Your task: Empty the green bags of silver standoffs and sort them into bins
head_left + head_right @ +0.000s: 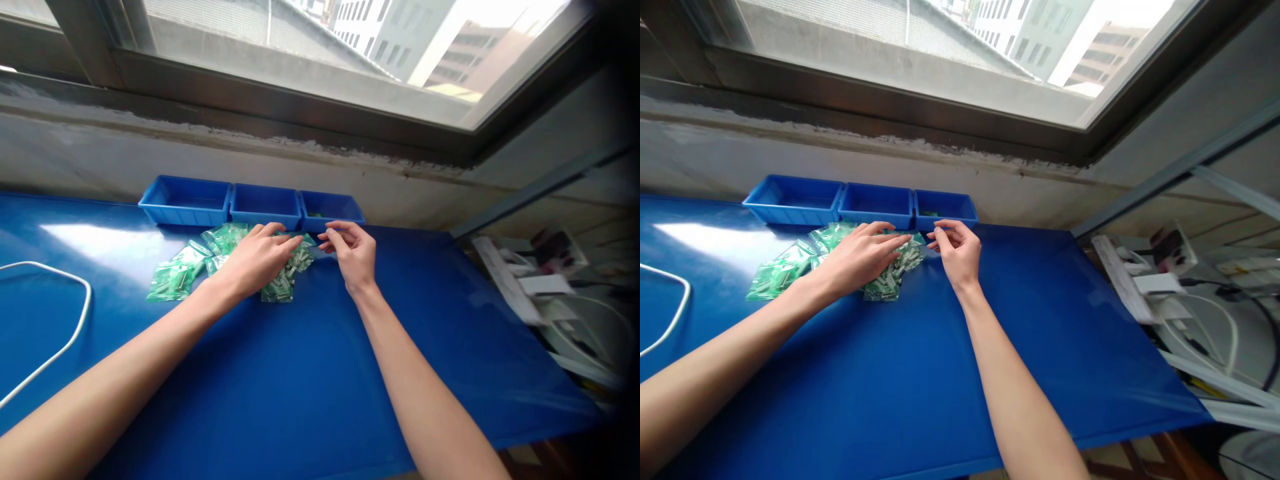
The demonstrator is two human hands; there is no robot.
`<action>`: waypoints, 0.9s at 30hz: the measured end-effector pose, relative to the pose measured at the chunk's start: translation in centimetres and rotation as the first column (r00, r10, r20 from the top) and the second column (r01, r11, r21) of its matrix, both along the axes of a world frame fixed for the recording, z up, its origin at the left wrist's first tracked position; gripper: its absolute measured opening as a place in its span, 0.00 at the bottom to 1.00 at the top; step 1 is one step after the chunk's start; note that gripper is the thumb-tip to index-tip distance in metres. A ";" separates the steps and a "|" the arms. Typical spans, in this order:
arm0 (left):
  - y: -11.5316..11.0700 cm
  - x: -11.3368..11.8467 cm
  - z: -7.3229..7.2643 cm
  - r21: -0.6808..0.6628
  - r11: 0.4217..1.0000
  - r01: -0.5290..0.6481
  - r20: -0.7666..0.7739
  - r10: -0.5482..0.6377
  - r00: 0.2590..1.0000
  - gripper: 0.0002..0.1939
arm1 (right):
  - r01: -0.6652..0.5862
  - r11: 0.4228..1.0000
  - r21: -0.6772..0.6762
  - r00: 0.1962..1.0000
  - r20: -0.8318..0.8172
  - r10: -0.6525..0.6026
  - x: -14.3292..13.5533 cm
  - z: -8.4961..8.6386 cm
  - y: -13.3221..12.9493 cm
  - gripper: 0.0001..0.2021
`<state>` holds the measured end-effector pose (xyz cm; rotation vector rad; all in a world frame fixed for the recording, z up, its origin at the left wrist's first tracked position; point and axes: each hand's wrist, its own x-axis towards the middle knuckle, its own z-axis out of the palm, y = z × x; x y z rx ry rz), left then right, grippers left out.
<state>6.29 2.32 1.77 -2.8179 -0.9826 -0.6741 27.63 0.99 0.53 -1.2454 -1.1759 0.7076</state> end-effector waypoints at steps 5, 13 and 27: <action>0.0 0.0 0.3 0.056 0.998 0.014 -0.039 -0.012 0.999 0.14 | -0.025 0.999 0.024 0.996 0.091 0.023 -0.5 0.1 -0.3 0.10; 0.3 -0.6 0.0 0.306 0.951 0.045 0.242 -0.124 0.962 0.11 | -0.084 0.996 -0.004 0.988 0.133 0.083 -0.1 -0.2 -0.4 0.13; 0.4 -0.9 0.6 0.403 0.911 0.085 0.366 -0.246 0.897 0.06 | -0.280 0.960 -0.023 0.937 -0.225 0.268 -0.6 0.9 -0.8 0.17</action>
